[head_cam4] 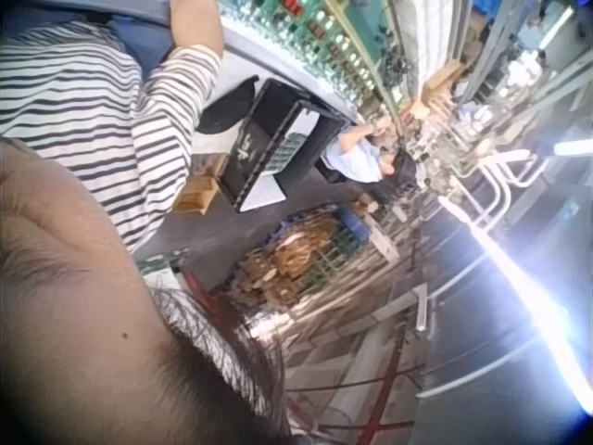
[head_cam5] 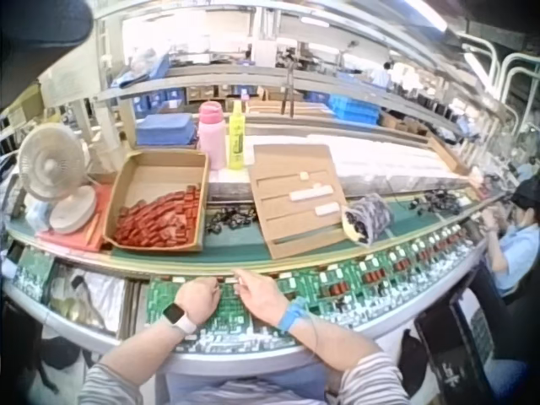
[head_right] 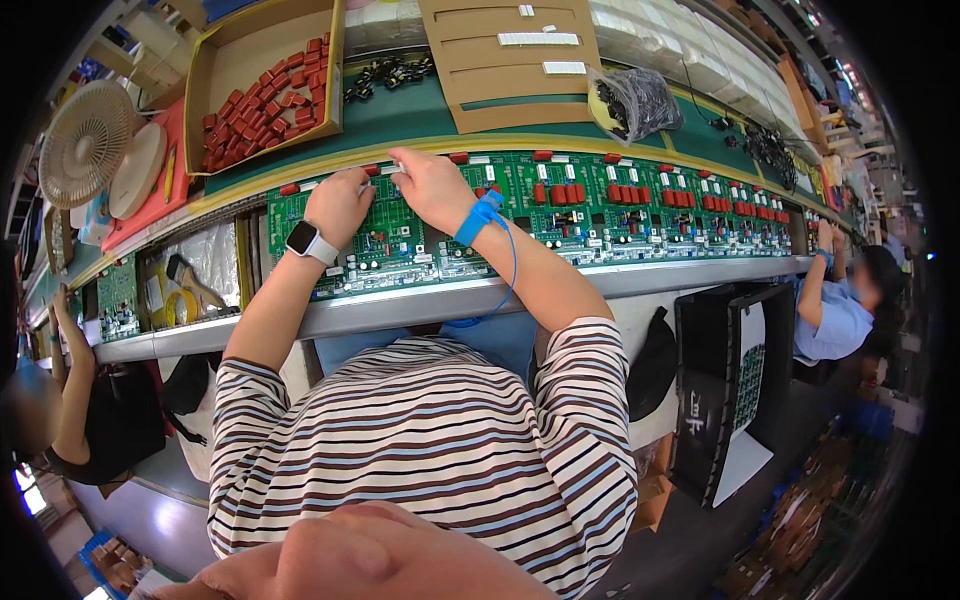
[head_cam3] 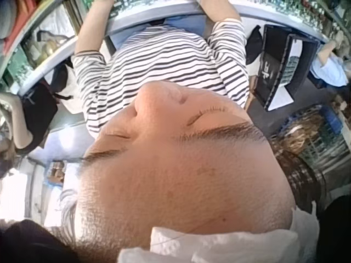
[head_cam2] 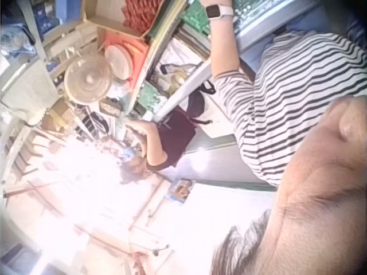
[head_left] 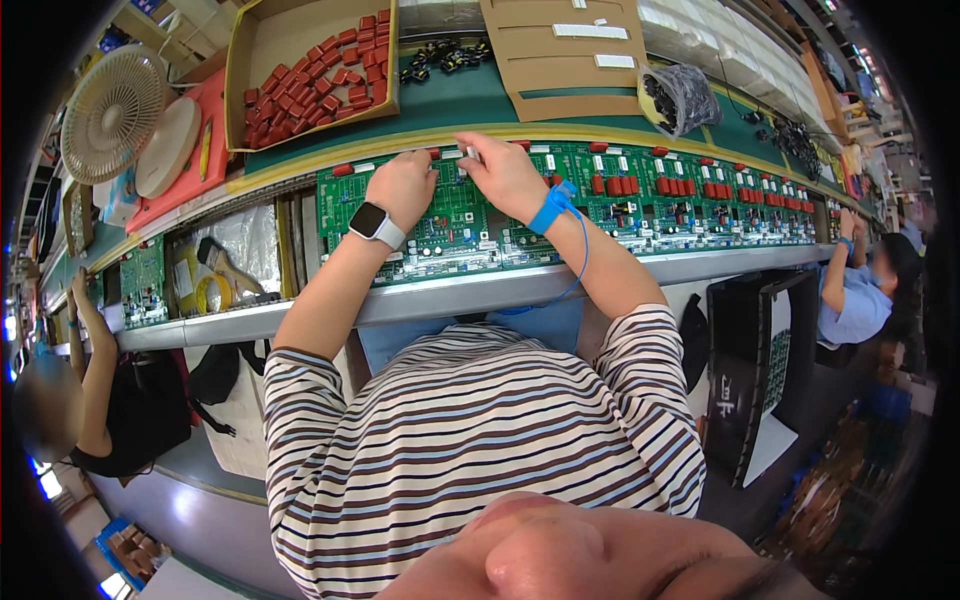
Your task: Assembling electronic components onto printed circuit boards.
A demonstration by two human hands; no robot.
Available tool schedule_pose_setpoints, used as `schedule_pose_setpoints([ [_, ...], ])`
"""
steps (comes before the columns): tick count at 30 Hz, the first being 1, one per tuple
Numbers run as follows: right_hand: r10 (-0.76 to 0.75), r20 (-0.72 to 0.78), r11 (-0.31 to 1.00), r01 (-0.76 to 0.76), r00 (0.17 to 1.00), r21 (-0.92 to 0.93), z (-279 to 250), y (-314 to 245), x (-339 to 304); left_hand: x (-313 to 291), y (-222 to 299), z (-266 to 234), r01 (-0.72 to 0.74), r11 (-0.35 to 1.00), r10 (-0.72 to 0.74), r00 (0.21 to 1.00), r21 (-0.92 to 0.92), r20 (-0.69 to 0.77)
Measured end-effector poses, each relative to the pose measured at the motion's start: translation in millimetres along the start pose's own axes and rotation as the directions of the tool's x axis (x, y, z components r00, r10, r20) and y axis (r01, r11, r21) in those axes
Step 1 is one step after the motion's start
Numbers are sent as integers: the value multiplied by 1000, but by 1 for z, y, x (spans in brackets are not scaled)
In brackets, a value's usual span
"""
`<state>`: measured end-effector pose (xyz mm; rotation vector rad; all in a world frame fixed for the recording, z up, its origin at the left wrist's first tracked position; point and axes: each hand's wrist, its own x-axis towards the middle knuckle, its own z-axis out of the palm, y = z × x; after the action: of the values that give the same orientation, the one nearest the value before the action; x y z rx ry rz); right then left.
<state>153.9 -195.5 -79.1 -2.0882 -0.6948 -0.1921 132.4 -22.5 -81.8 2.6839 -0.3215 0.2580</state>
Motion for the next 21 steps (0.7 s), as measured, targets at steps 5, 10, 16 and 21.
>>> schedule_pose_setpoints([
  [5, 146, 67, 988, -149, 987, 42, -3, -11, 6, -3, -5, -23, 45, 998, -46, 999, 52, 26],
  [10, 161, 144, 962, -188, 976, 197, 5, -22, 14, -10, -34, -39, -100, 984, 85, 991, -149, -102],
  [16, 122, 32, 966, -127, 992, 227, 19, -27, 21, -16, -19, -26, -213, 974, 197, 966, 79, 168],
  [21, 164, 101, 952, -184, 981, 246, 17, -33, 28, -15, -24, -26, -202, 979, 193, 965, 38, 179],
])
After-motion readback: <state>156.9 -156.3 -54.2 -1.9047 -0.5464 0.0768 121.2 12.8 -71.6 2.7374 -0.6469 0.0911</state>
